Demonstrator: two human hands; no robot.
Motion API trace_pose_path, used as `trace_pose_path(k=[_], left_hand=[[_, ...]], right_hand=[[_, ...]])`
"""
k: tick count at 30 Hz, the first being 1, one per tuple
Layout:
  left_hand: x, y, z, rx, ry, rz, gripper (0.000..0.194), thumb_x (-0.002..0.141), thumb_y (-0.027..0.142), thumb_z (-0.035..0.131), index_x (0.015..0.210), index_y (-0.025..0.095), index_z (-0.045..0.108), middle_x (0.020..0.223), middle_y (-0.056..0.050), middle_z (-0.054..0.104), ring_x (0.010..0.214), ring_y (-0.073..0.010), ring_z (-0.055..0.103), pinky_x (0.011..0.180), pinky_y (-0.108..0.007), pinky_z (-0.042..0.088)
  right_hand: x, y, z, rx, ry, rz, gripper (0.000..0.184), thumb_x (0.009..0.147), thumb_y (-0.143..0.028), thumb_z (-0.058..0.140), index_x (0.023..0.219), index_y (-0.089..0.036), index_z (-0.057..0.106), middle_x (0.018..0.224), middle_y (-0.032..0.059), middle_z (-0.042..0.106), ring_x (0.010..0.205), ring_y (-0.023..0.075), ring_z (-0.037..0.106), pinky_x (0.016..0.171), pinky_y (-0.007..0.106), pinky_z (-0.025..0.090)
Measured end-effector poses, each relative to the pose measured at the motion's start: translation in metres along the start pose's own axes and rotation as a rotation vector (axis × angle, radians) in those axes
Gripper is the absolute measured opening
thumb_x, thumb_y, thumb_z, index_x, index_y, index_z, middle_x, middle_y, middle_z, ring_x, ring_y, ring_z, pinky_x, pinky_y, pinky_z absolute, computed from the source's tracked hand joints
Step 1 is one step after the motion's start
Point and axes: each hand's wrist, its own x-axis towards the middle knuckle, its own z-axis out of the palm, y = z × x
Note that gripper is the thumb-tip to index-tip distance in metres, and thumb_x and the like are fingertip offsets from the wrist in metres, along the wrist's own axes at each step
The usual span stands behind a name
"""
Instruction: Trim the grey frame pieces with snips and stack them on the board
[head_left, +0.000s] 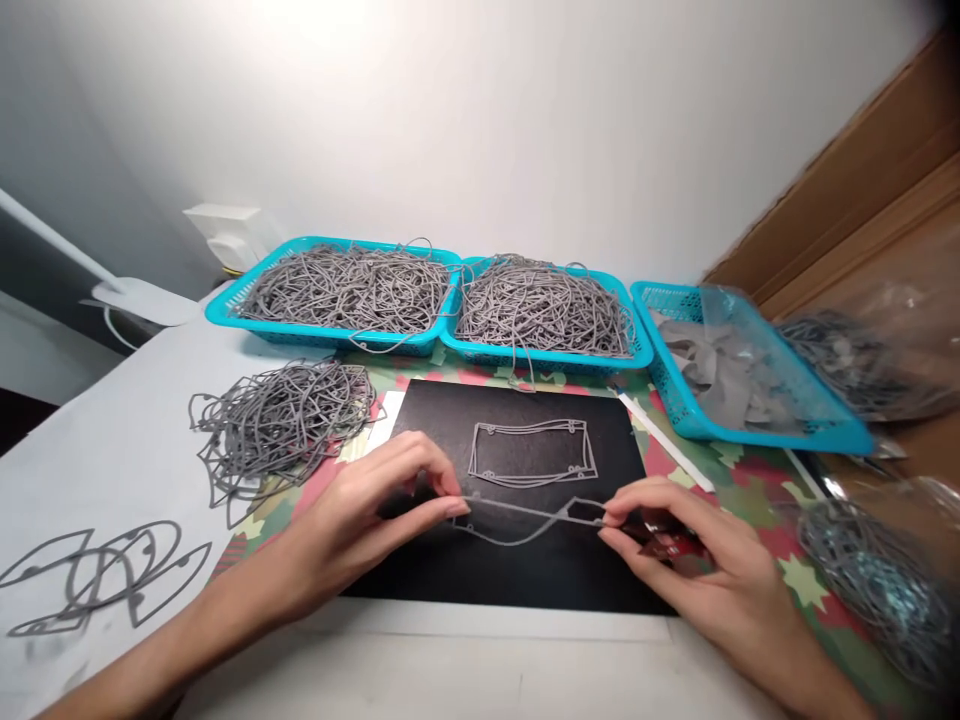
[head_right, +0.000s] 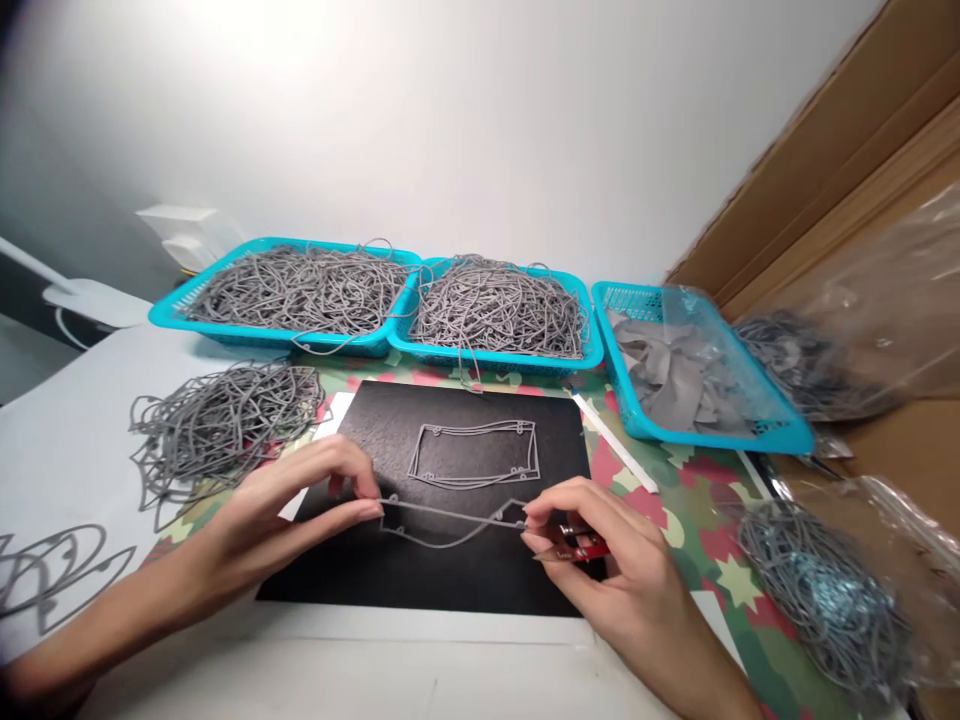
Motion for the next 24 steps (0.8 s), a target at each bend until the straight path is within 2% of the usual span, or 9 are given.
trace_pose_path(k=[2,5,9,13,17,19,20,22,24], left_hand=[[-0.002,-0.004,0.0,0.013,-0.039,0.084,0.006,0.115,0.021,0.068,0.111,0.024,0.071,0.105,-0.001,0.075,0.095,-0.0158,0.069,0.086,-0.025,0.053],[-0.006,-0.004,-0.001,0.042,-0.08,0.199,0.006,0.116,0.02,0.067,0.114,0.025,0.07,0.104,-0.002,0.074,0.096,-0.0157,0.07,0.087,-0.024,0.053],[-0.009,0.004,0.003,0.055,-0.171,0.195,0.009,0.119,0.023,0.061,0.115,0.025,0.069,0.105,-0.002,0.075,0.094,-0.0158,0.071,0.084,-0.023,0.053],[-0.009,0.006,0.012,0.011,-0.232,0.164,0.017,0.122,0.023,0.052,0.111,0.024,0.066,0.103,-0.003,0.075,0.089,-0.0161,0.07,0.08,-0.023,0.054],[-0.007,0.011,0.014,-0.044,-0.312,0.039,0.023,0.122,0.023,0.045,0.111,0.025,0.065,0.105,-0.003,0.074,0.091,-0.0171,0.069,0.08,-0.023,0.056],[-0.005,0.016,0.012,-0.116,-0.348,-0.073,0.025,0.123,0.028,0.043,0.11,0.025,0.064,0.104,-0.003,0.073,0.092,-0.017,0.07,0.081,-0.023,0.057],[-0.005,0.018,0.012,-0.157,-0.355,-0.131,0.027,0.123,0.032,0.042,0.109,0.025,0.064,0.104,-0.003,0.072,0.093,-0.0169,0.071,0.082,-0.022,0.057],[-0.005,0.02,0.011,-0.218,-0.334,-0.228,0.029,0.124,0.039,0.043,0.11,0.025,0.064,0.102,-0.002,0.071,0.093,-0.0167,0.071,0.084,-0.023,0.058],[-0.005,0.019,0.012,-0.248,-0.286,-0.291,0.033,0.123,0.046,0.045,0.109,0.024,0.066,0.1,-0.001,0.07,0.092,-0.017,0.07,0.086,-0.024,0.058]], right_hand=[[-0.001,0.005,0.002,0.013,0.0,-0.026,0.003,0.108,-0.03,0.076,0.112,-0.031,0.077,0.109,0.0034,0.082,0.097,0.023,0.081,0.072,0.025,0.065],[-0.008,0.017,0.005,0.033,0.006,-0.056,0.012,0.108,-0.026,0.077,0.117,-0.035,0.076,0.11,0.0012,0.083,0.098,0.0215,0.082,0.071,0.022,0.065],[-0.016,0.033,0.006,0.065,-0.064,-0.101,0.02,0.11,-0.024,0.072,0.125,-0.036,0.077,0.114,0.002,0.083,0.096,0.0215,0.083,0.073,0.022,0.067],[-0.016,0.033,0.01,0.089,-0.133,-0.039,0.019,0.115,-0.027,0.063,0.124,-0.033,0.079,0.113,0.0038,0.082,0.091,0.02,0.081,0.075,0.023,0.067],[-0.011,0.019,0.011,0.109,-0.177,0.005,0.024,0.12,-0.029,0.054,0.126,-0.033,0.077,0.113,0.003,0.079,0.093,0.0179,0.079,0.08,0.022,0.066],[-0.008,0.011,0.01,0.109,-0.204,0.026,0.019,0.119,-0.035,0.059,0.129,-0.034,0.075,0.116,0.0027,0.078,0.099,0.0184,0.079,0.086,0.023,0.066],[-0.007,0.008,0.009,0.104,-0.217,0.027,0.016,0.116,-0.041,0.066,0.129,-0.034,0.074,0.117,0.0026,0.077,0.103,0.0194,0.079,0.09,0.024,0.066],[-0.007,0.004,0.01,0.082,-0.248,0.014,0.031,0.103,-0.053,0.085,0.124,-0.033,0.073,0.117,0.0021,0.074,0.105,0.0207,0.078,0.092,0.025,0.066],[-0.008,0.001,0.014,0.041,-0.285,-0.018,0.043,0.091,-0.057,0.096,0.115,-0.03,0.072,0.113,0.0013,0.073,0.098,0.0194,0.077,0.084,0.023,0.066]])
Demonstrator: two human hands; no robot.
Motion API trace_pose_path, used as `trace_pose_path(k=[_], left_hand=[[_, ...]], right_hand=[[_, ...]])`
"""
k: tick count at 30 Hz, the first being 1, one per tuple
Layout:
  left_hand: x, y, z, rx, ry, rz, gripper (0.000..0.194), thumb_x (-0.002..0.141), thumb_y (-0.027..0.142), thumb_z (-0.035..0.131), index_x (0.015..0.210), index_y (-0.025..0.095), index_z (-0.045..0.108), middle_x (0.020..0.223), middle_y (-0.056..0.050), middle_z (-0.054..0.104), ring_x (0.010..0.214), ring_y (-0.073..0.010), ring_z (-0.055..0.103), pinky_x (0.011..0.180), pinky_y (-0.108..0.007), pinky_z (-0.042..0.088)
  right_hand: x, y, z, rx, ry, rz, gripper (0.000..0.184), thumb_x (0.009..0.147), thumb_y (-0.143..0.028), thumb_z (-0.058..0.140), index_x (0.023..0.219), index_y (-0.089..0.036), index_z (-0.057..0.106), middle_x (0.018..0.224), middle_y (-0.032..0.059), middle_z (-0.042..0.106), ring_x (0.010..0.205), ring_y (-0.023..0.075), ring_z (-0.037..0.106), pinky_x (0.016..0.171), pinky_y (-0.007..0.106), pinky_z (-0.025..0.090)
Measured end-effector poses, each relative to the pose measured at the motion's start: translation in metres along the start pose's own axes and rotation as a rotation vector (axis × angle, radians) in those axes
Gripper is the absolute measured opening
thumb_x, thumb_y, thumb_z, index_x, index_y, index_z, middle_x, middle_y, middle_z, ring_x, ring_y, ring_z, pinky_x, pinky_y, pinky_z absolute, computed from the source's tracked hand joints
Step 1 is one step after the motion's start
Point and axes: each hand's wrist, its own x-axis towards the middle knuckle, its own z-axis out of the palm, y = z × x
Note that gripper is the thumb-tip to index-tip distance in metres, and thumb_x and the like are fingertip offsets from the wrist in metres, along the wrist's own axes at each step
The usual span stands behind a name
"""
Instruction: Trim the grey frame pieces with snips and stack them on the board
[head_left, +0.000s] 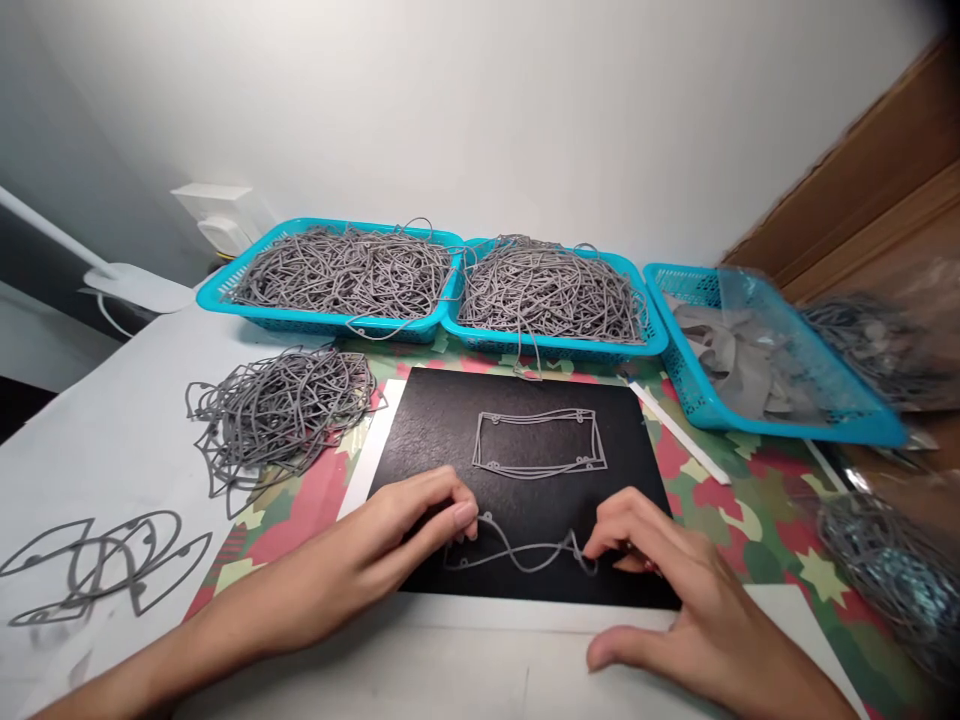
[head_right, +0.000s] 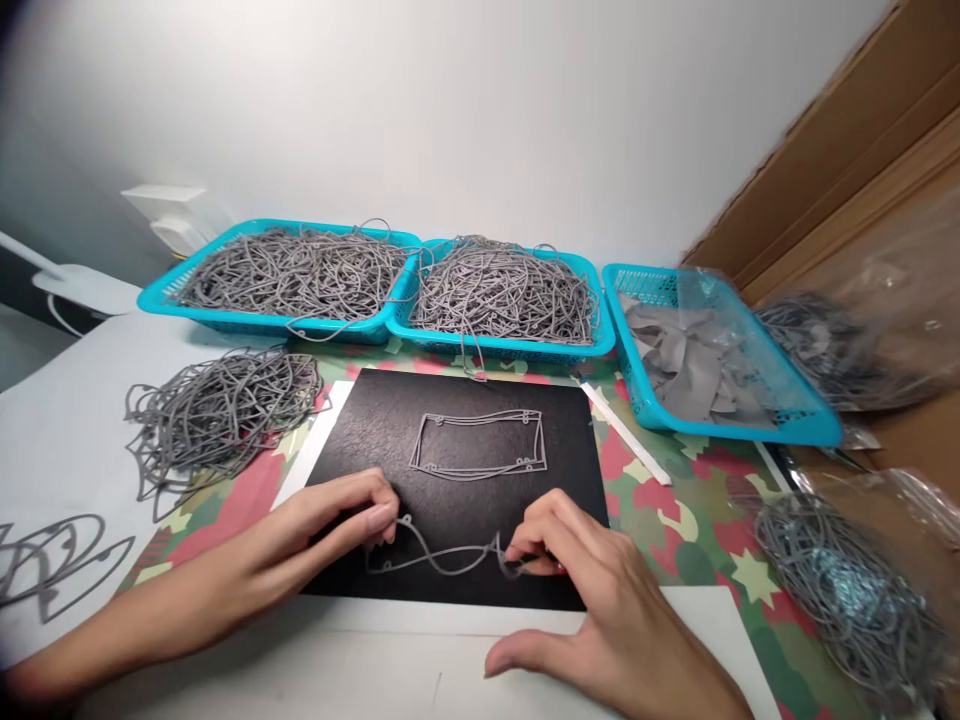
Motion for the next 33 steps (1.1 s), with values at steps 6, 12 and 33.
trace_pose_path(k=[6,12,33], left_hand=[[0.004,-0.004,-0.001,-0.103,0.065,-0.071,0.044,0.119,0.059,0.048,0.104,0.024,0.07,0.098,-0.002,0.072,0.094,-0.0188,0.069,0.088,-0.026,0.058],[0.004,0.002,-0.009,-0.104,0.011,-0.121,0.046,0.113,0.066,0.059,0.104,0.022,0.069,0.09,0.001,0.065,0.079,-0.0157,0.058,0.07,-0.025,0.049],[0.008,-0.025,-0.006,0.084,0.202,-0.051,0.033,0.114,0.054,0.063,0.105,0.024,0.074,0.094,0.0,0.072,0.078,-0.0166,0.061,0.069,-0.027,0.046]], right_hand=[[0.005,0.002,0.02,-0.117,0.023,-0.06,0.007,0.115,-0.033,0.068,0.113,-0.027,0.065,0.105,0.0017,0.071,0.083,0.0162,0.073,0.07,0.024,0.06],[0.011,0.002,0.021,-0.146,0.058,0.025,0.014,0.113,-0.021,0.062,0.124,-0.029,0.066,0.107,0.0012,0.076,0.088,0.0183,0.078,0.076,0.027,0.061],[0.002,0.025,0.015,0.104,0.209,0.365,0.041,0.113,-0.065,0.058,0.13,-0.03,0.073,0.105,0.0043,0.073,0.094,0.0186,0.075,0.086,0.023,0.066]])
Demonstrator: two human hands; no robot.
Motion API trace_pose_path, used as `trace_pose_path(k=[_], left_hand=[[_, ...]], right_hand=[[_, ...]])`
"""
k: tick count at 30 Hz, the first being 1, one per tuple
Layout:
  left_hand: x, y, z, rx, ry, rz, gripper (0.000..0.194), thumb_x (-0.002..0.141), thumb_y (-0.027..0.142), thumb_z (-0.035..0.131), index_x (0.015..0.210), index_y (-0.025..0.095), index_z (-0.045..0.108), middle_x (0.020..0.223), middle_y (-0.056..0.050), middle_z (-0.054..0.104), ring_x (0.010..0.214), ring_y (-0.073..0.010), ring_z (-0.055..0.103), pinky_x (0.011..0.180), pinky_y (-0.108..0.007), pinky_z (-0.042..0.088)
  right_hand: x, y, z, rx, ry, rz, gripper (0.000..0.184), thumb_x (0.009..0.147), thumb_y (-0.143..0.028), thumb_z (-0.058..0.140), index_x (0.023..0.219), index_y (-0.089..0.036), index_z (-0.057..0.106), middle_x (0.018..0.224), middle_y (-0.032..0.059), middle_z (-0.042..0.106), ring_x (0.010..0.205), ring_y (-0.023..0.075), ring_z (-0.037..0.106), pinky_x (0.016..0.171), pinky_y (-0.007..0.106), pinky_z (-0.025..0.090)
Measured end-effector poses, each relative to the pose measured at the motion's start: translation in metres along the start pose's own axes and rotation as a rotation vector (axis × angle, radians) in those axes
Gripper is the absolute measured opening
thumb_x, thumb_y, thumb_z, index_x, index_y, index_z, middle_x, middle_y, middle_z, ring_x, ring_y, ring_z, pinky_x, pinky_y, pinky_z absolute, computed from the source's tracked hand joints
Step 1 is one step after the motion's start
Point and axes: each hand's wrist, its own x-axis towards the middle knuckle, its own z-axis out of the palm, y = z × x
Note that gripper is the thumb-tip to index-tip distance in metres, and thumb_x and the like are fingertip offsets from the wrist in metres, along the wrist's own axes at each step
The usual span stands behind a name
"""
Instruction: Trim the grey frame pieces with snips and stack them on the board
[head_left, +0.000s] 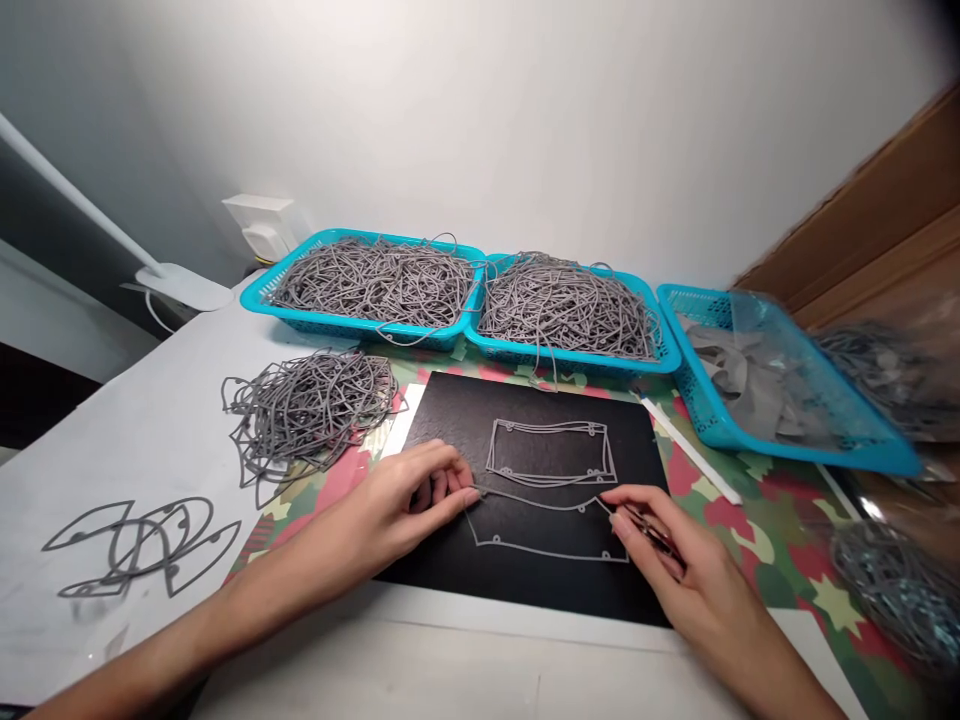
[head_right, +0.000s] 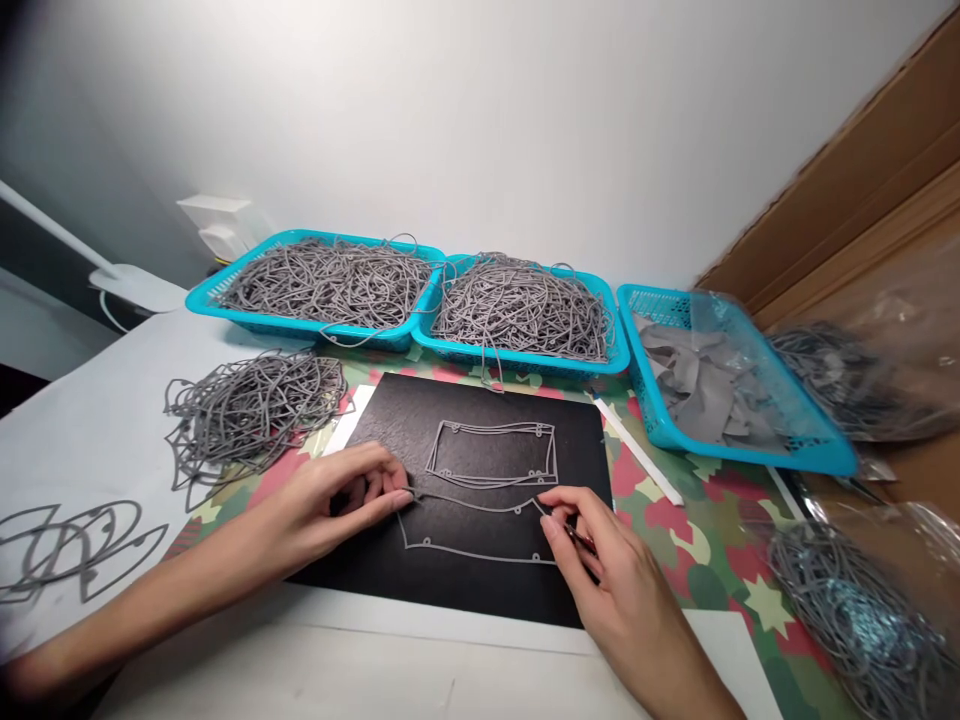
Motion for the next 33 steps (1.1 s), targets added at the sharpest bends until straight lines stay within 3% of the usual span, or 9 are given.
trace_pose_path(k=[4,11,16,20,22,25,27,33], left_hand=[[0.002,0.003,0.001,0.024,0.021,0.007,0.036,0.115,0.053,0.058,0.102,0.024,0.073,0.089,0.001,0.071,0.075,-0.0163,0.06,0.066,-0.027,0.044],[0.005,0.005,0.001,0.076,0.085,0.027,0.036,0.115,0.048,0.053,0.099,0.023,0.071,0.088,0.001,0.072,0.076,-0.0165,0.063,0.067,-0.027,0.044],[0.006,0.003,0.002,0.036,0.103,0.002,0.035,0.112,0.05,0.057,0.098,0.023,0.072,0.084,0.0,0.071,0.072,-0.0166,0.062,0.064,-0.027,0.045],[0.007,0.003,0.002,0.046,0.1,-0.005,0.035,0.112,0.051,0.057,0.097,0.023,0.073,0.083,0.001,0.07,0.069,-0.0161,0.058,0.062,-0.027,0.043],[0.007,0.004,0.002,0.059,0.105,0.004,0.036,0.113,0.05,0.055,0.097,0.023,0.073,0.085,0.001,0.071,0.07,-0.0159,0.059,0.063,-0.027,0.043],[0.006,0.004,0.002,0.052,0.104,0.004,0.036,0.113,0.05,0.056,0.096,0.023,0.073,0.086,0.001,0.072,0.07,-0.0155,0.06,0.062,-0.026,0.043],[0.006,0.004,0.003,0.026,0.094,-0.009,0.034,0.111,0.051,0.06,0.097,0.023,0.074,0.084,0.001,0.071,0.068,-0.0149,0.059,0.059,-0.025,0.042],[0.006,-0.001,0.005,0.012,0.09,-0.008,0.033,0.111,0.05,0.061,0.099,0.022,0.075,0.078,0.001,0.066,0.066,-0.0146,0.057,0.056,-0.025,0.041]], right_hand=[[0.003,0.0,0.005,0.027,0.027,0.009,0.042,0.105,-0.066,0.072,0.123,-0.028,0.073,0.1,0.0029,0.07,0.088,0.0176,0.073,0.08,0.022,0.066],[0.004,0.0,0.005,-0.07,0.126,-0.038,0.036,0.107,-0.061,0.071,0.098,-0.026,0.073,0.083,0.0003,0.064,0.072,0.0148,0.061,0.067,0.018,0.061],[0.004,0.004,0.005,-0.106,0.18,-0.071,0.035,0.109,-0.061,0.068,0.102,-0.027,0.073,0.088,0.0016,0.066,0.076,0.0163,0.063,0.066,0.021,0.06],[0.017,-0.005,-0.011,-0.234,0.076,-0.154,0.033,0.113,-0.058,0.063,0.105,-0.028,0.074,0.092,0.0024,0.069,0.078,0.0183,0.065,0.066,0.026,0.054],[0.03,-0.016,-0.027,-0.284,-0.044,-0.199,0.031,0.115,-0.056,0.062,0.108,-0.029,0.075,0.093,0.001,0.07,0.076,0.017,0.063,0.067,0.028,0.051],[0.051,-0.033,-0.046,-0.28,-0.396,-0.199,0.029,0.114,-0.057,0.064,0.111,-0.03,0.076,0.097,-0.0008,0.072,0.084,0.0171,0.065,0.073,0.028,0.049],[0.06,-0.037,-0.05,-0.228,-0.5,-0.152,0.029,0.112,-0.058,0.068,0.112,-0.03,0.075,0.096,-0.0017,0.071,0.085,0.0167,0.065,0.075,0.027,0.05],[0.058,-0.018,-0.041,-0.096,-0.45,-0.086,0.032,0.11,-0.058,0.069,0.114,-0.027,0.073,0.097,-0.0003,0.068,0.087,0.017,0.065,0.077,0.025,0.055]])
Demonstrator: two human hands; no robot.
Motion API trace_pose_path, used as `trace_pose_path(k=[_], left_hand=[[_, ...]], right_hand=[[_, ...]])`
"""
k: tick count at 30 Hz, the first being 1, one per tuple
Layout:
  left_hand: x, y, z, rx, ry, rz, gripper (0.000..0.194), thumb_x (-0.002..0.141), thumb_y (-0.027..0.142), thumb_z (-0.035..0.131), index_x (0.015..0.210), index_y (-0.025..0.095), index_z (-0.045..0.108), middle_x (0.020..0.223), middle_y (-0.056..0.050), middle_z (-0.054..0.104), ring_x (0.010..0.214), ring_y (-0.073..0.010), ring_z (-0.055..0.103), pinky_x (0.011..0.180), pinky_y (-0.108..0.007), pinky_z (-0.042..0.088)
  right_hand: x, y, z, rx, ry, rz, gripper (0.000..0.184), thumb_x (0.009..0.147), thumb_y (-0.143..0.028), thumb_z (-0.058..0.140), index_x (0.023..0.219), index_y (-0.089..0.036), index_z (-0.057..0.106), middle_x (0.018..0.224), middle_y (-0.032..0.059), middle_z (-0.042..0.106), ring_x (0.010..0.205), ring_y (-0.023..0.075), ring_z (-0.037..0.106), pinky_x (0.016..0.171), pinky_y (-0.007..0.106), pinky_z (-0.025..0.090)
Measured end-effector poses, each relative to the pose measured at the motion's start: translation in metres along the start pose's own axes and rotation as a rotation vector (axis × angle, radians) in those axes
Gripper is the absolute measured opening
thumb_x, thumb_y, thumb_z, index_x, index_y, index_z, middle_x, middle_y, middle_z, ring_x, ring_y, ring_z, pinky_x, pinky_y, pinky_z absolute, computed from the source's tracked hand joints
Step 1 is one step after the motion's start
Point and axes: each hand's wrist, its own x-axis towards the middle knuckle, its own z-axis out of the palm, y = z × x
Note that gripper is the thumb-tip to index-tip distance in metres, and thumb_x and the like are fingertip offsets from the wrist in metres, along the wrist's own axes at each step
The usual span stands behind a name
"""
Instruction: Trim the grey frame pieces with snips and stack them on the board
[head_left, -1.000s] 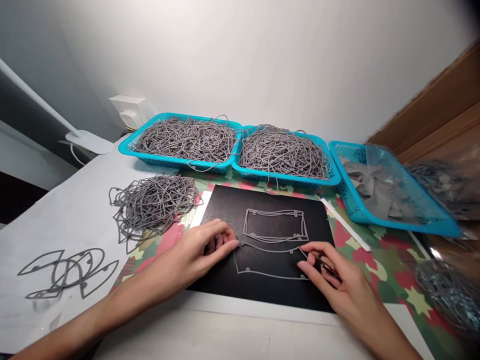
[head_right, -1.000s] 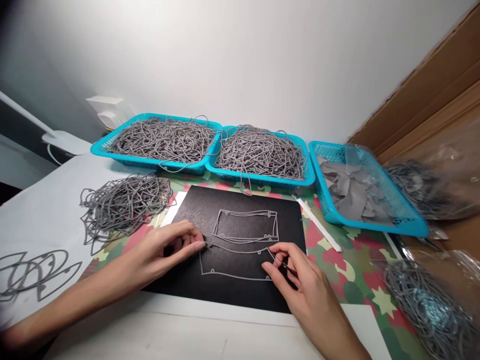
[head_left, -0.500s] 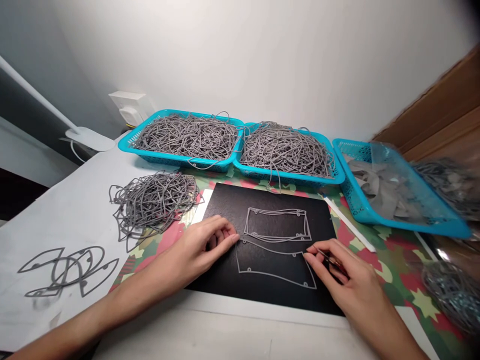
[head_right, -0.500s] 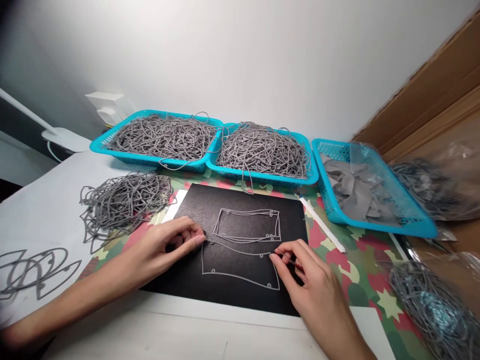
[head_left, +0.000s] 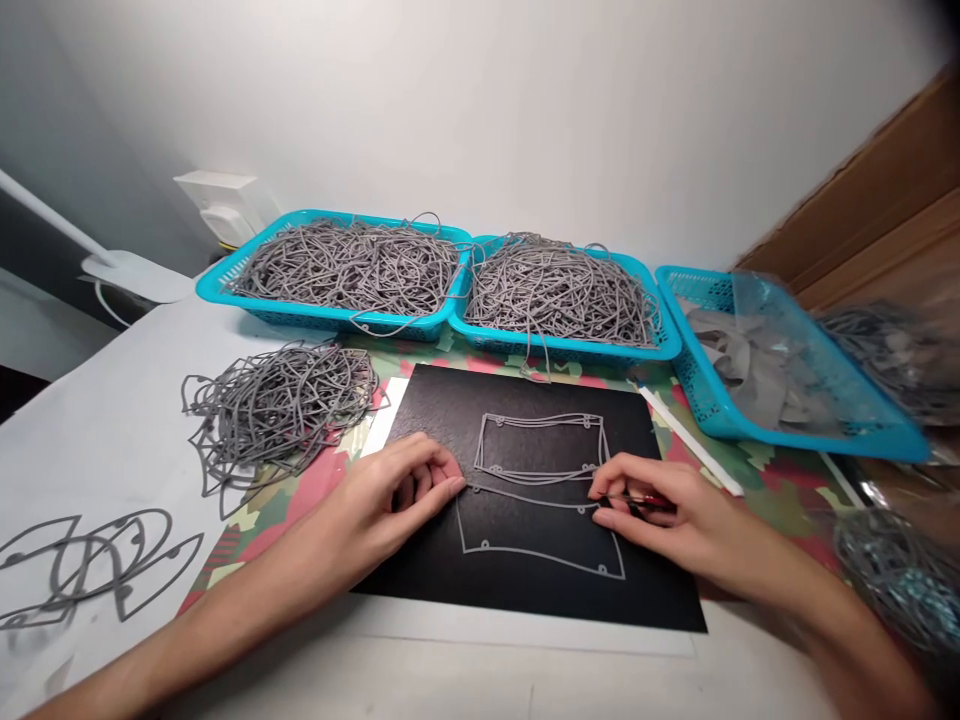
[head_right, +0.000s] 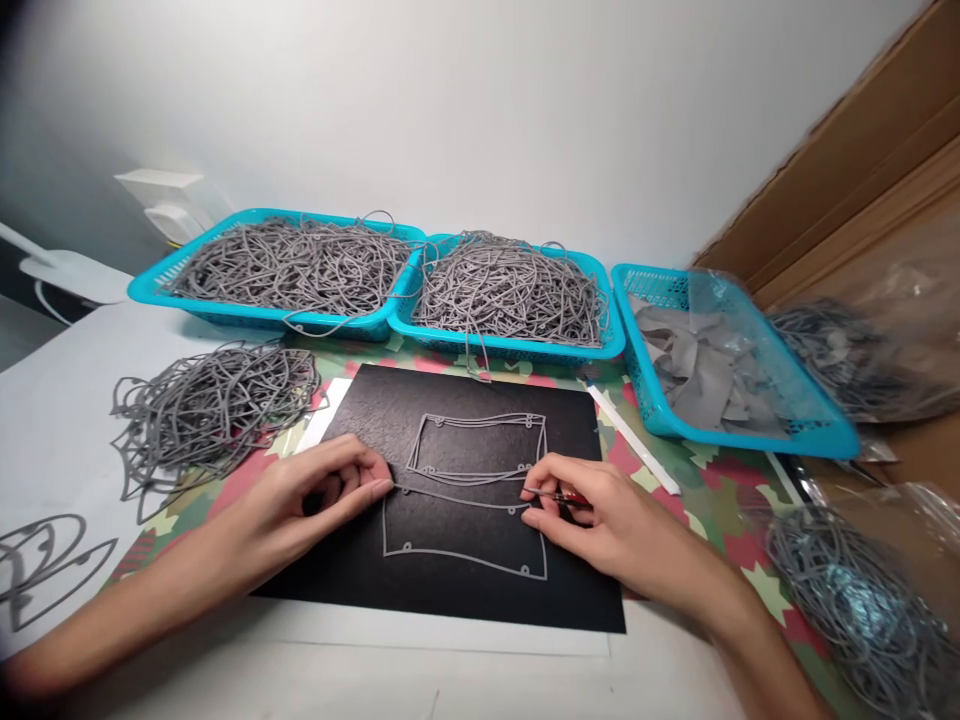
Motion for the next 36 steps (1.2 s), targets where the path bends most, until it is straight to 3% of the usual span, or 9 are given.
trace_pose_path(k=[7,15,20,23,26,33,36], left_hand=[[-0.002,-0.003,-0.001,-0.002,-0.016,-0.027,0.037,0.113,0.056,0.062,0.103,0.023,0.075,0.077,0.003,0.064,0.066,-0.0145,0.054,0.058,-0.025,0.042],[-0.003,0.011,-0.002,-0.001,-0.065,-0.02,0.03,0.113,0.046,0.061,0.101,0.022,0.075,0.083,0.002,0.067,0.069,-0.0139,0.055,0.058,-0.025,0.041],[-0.006,0.013,-0.001,0.005,-0.062,0.0,0.029,0.115,0.045,0.058,0.102,0.023,0.072,0.082,0.002,0.065,0.069,-0.0141,0.054,0.059,-0.025,0.041],[-0.009,0.008,0.001,0.027,-0.058,0.04,0.027,0.117,0.044,0.054,0.106,0.024,0.069,0.086,0.002,0.066,0.072,-0.0146,0.057,0.064,-0.025,0.045],[-0.011,0.001,0.006,0.057,-0.016,0.083,0.024,0.119,0.04,0.051,0.108,0.024,0.066,0.091,0.001,0.067,0.075,-0.0155,0.059,0.068,-0.026,0.048],[0.001,0.007,0.012,0.01,0.108,0.117,0.025,0.12,0.043,0.043,0.11,0.027,0.059,0.1,-0.002,0.069,0.095,-0.0207,0.068,0.085,-0.03,0.054],[0.015,0.019,0.005,0.027,0.077,0.097,0.029,0.119,0.047,0.042,0.103,0.027,0.055,0.09,0.0,0.064,0.084,-0.0205,0.065,0.077,-0.031,0.052]], right_hand=[[-0.004,0.0,0.002,-0.005,0.0,-0.009,0.032,0.113,-0.056,0.064,0.107,-0.026,0.072,0.098,0.0013,0.072,0.086,0.0187,0.065,0.076,0.028,0.054],[-0.008,0.004,-0.002,-0.113,0.11,-0.098,0.031,0.117,-0.055,0.058,0.107,-0.028,0.069,0.103,0.0011,0.074,0.089,0.0196,0.067,0.078,0.031,0.05],[-0.008,0.005,-0.003,-0.06,0.137,-0.049,0.032,0.114,-0.058,0.062,0.11,-0.028,0.072,0.101,0.0018,0.077,0.087,0.0195,0.071,0.076,0.028,0.055],[-0.008,0.003,-0.003,0.032,0.124,-0.038,0.028,0.112,-0.057,0.067,0.116,-0.029,0.073,0.114,0.002,0.078,0.101,0.0202,0.075,0.092,0.029,0.061],[-0.009,0.0,-0.003,0.066,0.11,-0.055,0.024,0.113,-0.052,0.066,0.118,-0.03,0.073,0.123,0.0025,0.077,0.117,0.0221,0.073,0.107,0.033,0.059],[-0.008,-0.011,-0.003,0.093,0.126,-0.077,0.028,0.118,-0.053,0.055,0.109,-0.027,0.065,0.105,0.0014,0.074,0.095,0.0194,0.069,0.088,0.029,0.057],[-0.001,-0.011,-0.002,0.132,0.165,-0.103,0.033,0.12,-0.056,0.048,0.11,-0.028,0.061,0.092,-0.002,0.068,0.09,0.0184,0.065,0.085,0.028,0.052]])
